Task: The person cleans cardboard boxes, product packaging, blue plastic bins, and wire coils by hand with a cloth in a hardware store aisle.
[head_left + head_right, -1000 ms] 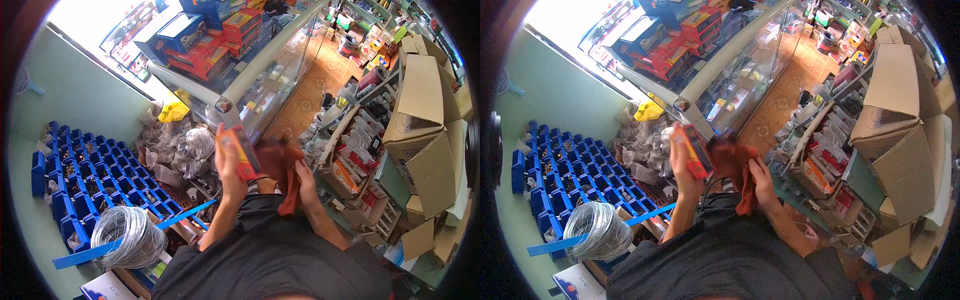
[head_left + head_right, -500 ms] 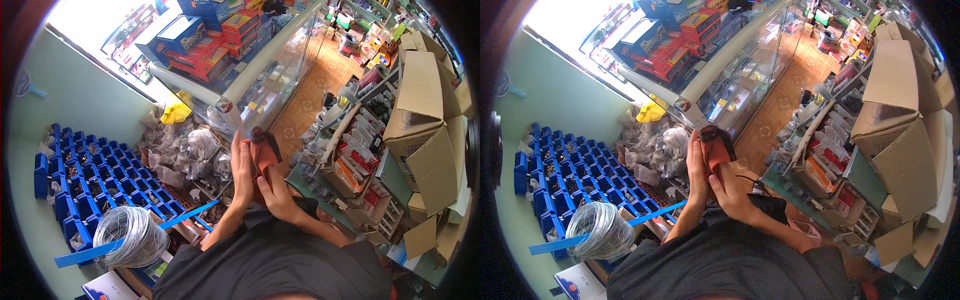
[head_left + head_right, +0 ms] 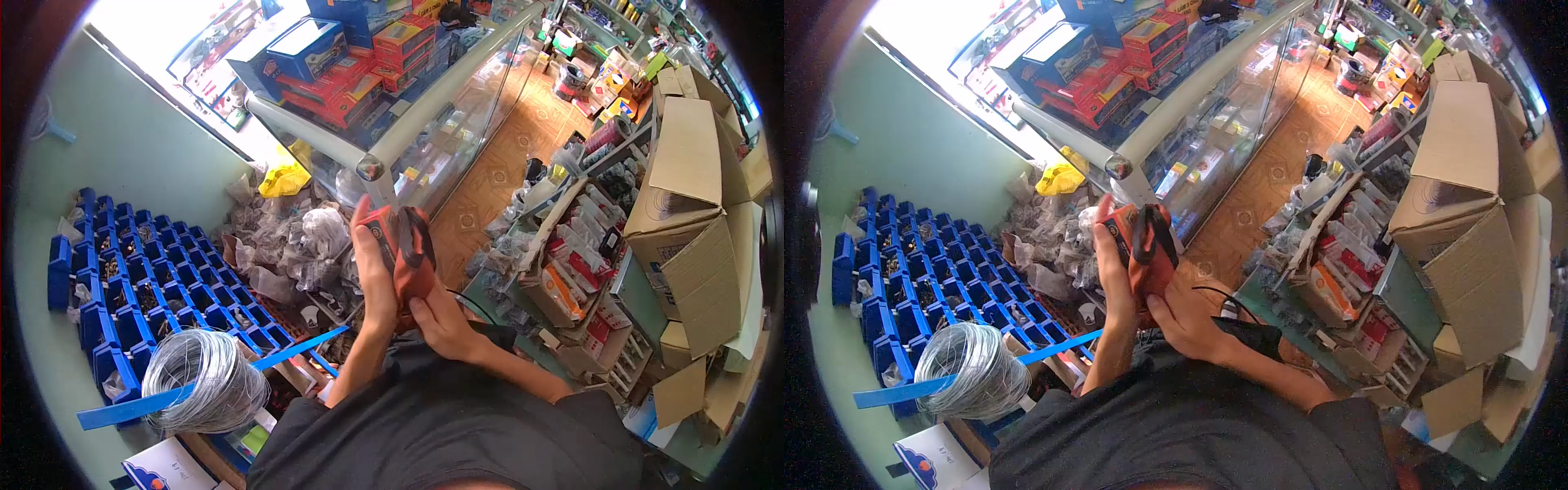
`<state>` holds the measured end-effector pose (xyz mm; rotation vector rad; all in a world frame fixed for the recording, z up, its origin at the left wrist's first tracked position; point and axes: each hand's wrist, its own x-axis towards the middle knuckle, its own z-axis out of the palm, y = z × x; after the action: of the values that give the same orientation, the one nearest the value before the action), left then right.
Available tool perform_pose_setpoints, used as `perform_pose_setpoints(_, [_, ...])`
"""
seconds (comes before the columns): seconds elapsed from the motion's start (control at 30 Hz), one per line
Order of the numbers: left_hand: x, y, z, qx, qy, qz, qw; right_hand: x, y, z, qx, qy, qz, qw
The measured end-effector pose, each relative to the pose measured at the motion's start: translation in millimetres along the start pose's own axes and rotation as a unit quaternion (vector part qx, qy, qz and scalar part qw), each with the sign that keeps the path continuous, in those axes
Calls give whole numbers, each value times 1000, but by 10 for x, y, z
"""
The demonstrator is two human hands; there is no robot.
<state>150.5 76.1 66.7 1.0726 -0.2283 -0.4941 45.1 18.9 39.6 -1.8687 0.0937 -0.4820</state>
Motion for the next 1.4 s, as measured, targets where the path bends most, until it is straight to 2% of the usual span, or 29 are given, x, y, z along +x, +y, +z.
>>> perform_pose_setpoints(0.1, [-88,-51,9,22,-52,11,998,248,-123,-92,75,25,-33,996])
perform_pose_setpoints(0.13, [-110,-96,-6,57,-69,44,995,253,-121,-59,91,64,-18,994])
perform_pose_setpoints(0.23, [-137,-111,-35,218,-70,112,967,211,-54,23,125,168,63,976])
perform_pose_setpoints(0.3, [-204,-129,-68,272,-131,160,940,256,142,-51,128,211,152,957])
perform_pose_setpoints(0.33, [-284,-143,-64,288,-176,190,922,205,450,-42,401,234,251,849])
perform_pose_setpoints(0.37, [-373,-159,-54,304,-221,218,900,193,480,-215,388,208,264,858])
perform_pose_setpoints(0.4, [-439,-197,3,292,-231,204,906,180,509,-386,375,182,275,866])
perform_pose_setpoints(0.43, [-425,-248,51,258,-171,180,934,191,594,-427,451,173,274,831])
perform_pose_setpoints(0.5, [-370,-344,127,184,-47,123,974,91,400,-402,431,181,239,851])
perform_pose_setpoints(0.53, [-326,-202,183,174,-12,97,980,87,245,-385,420,187,217,861])
perform_pose_setpoints(0.57, [-257,-218,129,134,13,51,990,113,138,-344,338,170,122,918])
perform_pose_setpoints(0.63, [-209,-207,28,157,-9,38,987,89,219,-221,206,192,101,954])
perform_pose_setpoints(0.73, [-377,-103,48,207,-59,19,976,185,189,-260,240,181,124,946])
perform_pose_setpoints(0.83, [-351,-241,26,203,15,82,976,161,118,-275,240,79,213,944])
perform_pose_setpoints(0.87, [-260,-227,-95,204,5,54,978,141,89,-162,222,123,161,954])
perform_pose_setpoints(0.9, [-181,-139,-57,186,33,51,981,113,64,-119,192,118,130,966])
perform_pose_setpoints(0.93, [-78,-122,-97,107,47,34,993,79,32,-80,161,114,99,975])
perform_pose_setpoints(0.97, [-4,-108,-146,27,62,15,998,34,47,-78,76,89,60,991])
perform_pose_setpoints(1.0, [44,8,-120,-11,66,12,998,-10,62,-75,-10,71,17,997])
perform_pose_setpoints(1.03, [64,117,-75,-49,68,10,996,4,92,-82,-23,57,-3,998])
perform_pose_setpoints(1.07, [53,96,-29,-54,84,27,995,49,121,-92,-36,44,-24,998])
perform_pose_setpoints(1.1, [27,38,-59,7,65,25,998,92,138,-92,-46,32,-42,998])
perform_pose_setpoints(1.17, [-76,-110,-171,128,32,20,991,275,17,-203,76,54,42,995])
perform_pose_setpoints(1.2, [-141,-93,-102,176,15,50,983,345,-27,-242,136,64,81,985])
perform_pose_setpoints(1.3, [-37,-130,-197,138,35,51,989,227,-31,-130,-3,87,-9,996])
perform_pose_setpoints(1.33, [53,-63,-213,79,56,57,994,111,-74,-112,83,51,80,992])
perform_pose_setpoints(1.4, [86,109,-304,27,77,8,997,-157,-159,-158,249,-24,256,934])
